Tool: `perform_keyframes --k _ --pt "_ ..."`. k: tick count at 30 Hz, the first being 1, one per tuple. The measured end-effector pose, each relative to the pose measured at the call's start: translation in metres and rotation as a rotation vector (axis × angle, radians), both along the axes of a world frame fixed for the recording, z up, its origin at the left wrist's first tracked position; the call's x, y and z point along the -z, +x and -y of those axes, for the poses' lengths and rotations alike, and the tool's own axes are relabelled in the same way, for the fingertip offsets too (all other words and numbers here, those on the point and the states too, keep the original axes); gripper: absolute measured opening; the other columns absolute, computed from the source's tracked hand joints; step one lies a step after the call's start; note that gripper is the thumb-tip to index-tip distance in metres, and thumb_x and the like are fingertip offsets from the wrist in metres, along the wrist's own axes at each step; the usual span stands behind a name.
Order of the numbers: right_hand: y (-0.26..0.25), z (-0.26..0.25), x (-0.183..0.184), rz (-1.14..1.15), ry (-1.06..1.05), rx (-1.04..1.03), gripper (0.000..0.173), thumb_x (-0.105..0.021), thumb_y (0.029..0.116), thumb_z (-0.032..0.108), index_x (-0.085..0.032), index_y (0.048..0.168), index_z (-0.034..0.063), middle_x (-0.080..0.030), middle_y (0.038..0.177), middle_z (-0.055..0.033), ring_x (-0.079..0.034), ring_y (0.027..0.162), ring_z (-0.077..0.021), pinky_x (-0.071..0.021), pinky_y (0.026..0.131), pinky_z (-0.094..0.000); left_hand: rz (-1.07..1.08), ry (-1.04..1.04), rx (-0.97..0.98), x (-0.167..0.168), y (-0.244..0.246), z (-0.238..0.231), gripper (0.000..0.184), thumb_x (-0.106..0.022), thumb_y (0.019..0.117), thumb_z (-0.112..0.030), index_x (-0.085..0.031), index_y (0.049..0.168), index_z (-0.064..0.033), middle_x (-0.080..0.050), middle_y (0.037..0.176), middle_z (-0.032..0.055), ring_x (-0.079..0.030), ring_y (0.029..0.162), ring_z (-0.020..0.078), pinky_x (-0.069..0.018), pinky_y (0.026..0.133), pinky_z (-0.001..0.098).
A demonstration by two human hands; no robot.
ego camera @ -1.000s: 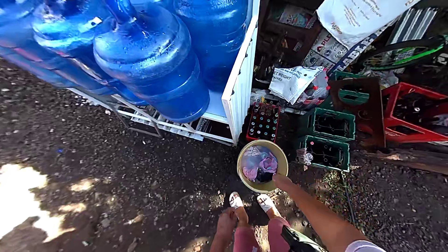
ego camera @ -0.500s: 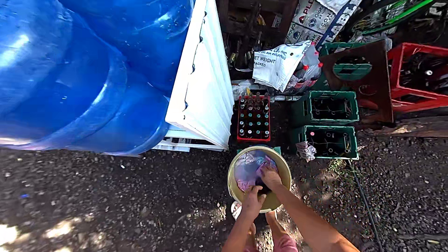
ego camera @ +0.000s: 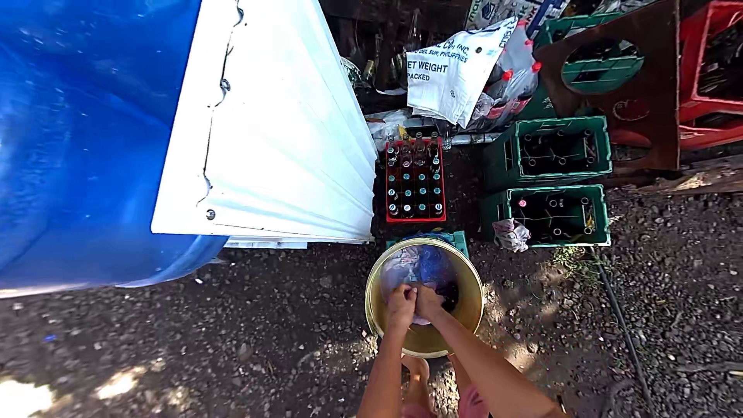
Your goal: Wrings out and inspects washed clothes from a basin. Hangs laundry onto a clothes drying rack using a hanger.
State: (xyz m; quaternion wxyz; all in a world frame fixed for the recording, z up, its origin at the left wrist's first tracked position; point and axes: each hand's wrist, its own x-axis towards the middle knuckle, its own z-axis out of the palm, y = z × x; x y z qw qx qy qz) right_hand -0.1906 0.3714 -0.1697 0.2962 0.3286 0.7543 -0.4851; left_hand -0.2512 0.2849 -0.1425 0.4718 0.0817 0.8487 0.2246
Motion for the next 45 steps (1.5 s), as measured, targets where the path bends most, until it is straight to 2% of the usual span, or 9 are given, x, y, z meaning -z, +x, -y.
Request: perform_keyframes --k 6,9,13,16,19,21,27,32,45 --pt "-0.018 0.013 -0.011 -0.046 -0.120 -0.009 0.062 -0.066 0.0967 0.020 -0.044 0.154 0.0135 -0.053 0.149 -0.0196 -0.056 0.133 -0.0369 -0.0458 0.110 -0.0559 -0.135 -0.039 -0.055 -0.011 -0.011 0.023 0.041 -0.046 0.1101 -0.026 -0.058 0.139 0.0006 -0.055 0.145 0.0261 -0.052 0.138 0.0370 -0.0398 0.117 0.0509" --pt "-0.011 -0.029 0.007 0.007 0.198 0.129 0.061 -0.063 0.0989 0.027 -0.045 0.155 0.0097 -0.040 0.159 -0.0238 -0.047 0.140 -0.0432 -0.0429 0.111 -0.0587 -0.146 -0.152 0.023 0.003 0.004 0.004 0.074 -0.064 0.1001 -0.029 -0.029 0.162 -0.0085 -0.022 0.165 0.0309 -0.036 0.148 0.0458 -0.0400 0.118 0.0529" --pt "-0.001 -0.068 0.055 0.029 0.213 0.590 0.056 -0.049 0.1088 0.036 -0.047 0.150 -0.0023 -0.052 0.150 -0.0243 -0.047 0.144 -0.0349 -0.0340 0.121 -0.0504 0.021 -0.320 0.109 0.035 0.015 -0.019 0.108 -0.077 0.0898 -0.038 -0.006 0.166 -0.0125 0.001 0.167 0.0347 -0.017 0.151 0.0568 -0.0330 0.119 0.0610" --pt "-0.003 -0.060 0.081 0.035 0.054 1.021 0.060 -0.044 0.1096 0.045 -0.054 0.143 -0.0037 -0.053 0.148 -0.0255 -0.046 0.143 -0.0350 -0.0338 0.120 -0.0533 0.067 -0.417 0.215 0.064 0.011 -0.022 0.096 -0.073 0.0925 -0.035 -0.017 0.163 -0.0031 -0.016 0.165 0.0355 -0.022 0.151 0.0541 -0.0277 0.121 0.0626" --pt "-0.002 -0.056 0.092 0.065 -0.092 1.223 0.067 -0.051 0.1050 0.053 -0.052 0.144 -0.0020 -0.051 0.149 -0.0249 -0.045 0.142 -0.0353 -0.0360 0.116 -0.0569 0.127 -0.461 0.372 0.077 0.001 -0.023 0.061 -0.062 0.0995 -0.029 -0.048 0.146 0.0074 -0.050 0.149 0.0293 -0.047 0.141 0.0428 -0.0384 0.116 0.0591" --pt "0.002 -0.056 0.097 0.080 -0.200 1.256 0.067 -0.051 0.1059 0.050 -0.045 0.151 0.0009 -0.044 0.155 -0.0227 -0.041 0.145 -0.0346 -0.0353 0.117 -0.0582 0.155 -0.443 0.390 0.084 -0.002 -0.021 0.055 -0.058 0.1021 -0.028 -0.051 0.144 0.0076 -0.051 0.149 0.0285 -0.047 0.142 0.0416 -0.0361 0.118 0.0585" --pt "0.010 -0.052 0.097 0.201 -0.215 1.054 0.049 -0.044 0.1116 0.025 -0.044 0.147 -0.0088 -0.045 0.152 -0.0293 -0.044 0.141 -0.0385 -0.0369 0.115 -0.0542 0.285 -0.440 0.414 0.079 -0.014 -0.010 0.051 -0.052 0.1062 -0.030 -0.054 0.140 0.0070 -0.054 0.146 0.0280 -0.050 0.140 0.0410 -0.0381 0.116 0.0595" --pt "0.013 -0.048 0.080 0.036 0.017 0.948 0.048 -0.070 0.0920 0.007 -0.057 0.136 -0.0057 -0.061 0.132 -0.0273 -0.059 0.125 -0.0371 -0.0475 0.105 -0.0551 0.168 -0.223 0.179 0.058 -0.029 0.000 0.068 -0.068 0.0986 -0.036 -0.046 0.148 0.0046 -0.054 0.145 0.0289 -0.051 0.138 0.0408 -0.0401 0.116 0.0564" --pt "0.010 0.002 -0.094 -0.090 0.141 0.358 0.058 -0.069 0.0891 0.011 -0.054 0.143 -0.0061 -0.066 0.130 -0.0256 -0.065 0.120 -0.0377 -0.0495 0.105 -0.0520 0.444 0.378 -0.508 -0.031 -0.040 0.005 0.048 -0.039 0.1116 -0.036 -0.047 0.150 -0.0076 -0.063 0.133 0.0183 -0.067 0.110 0.0278 -0.0576 0.090 0.0444"
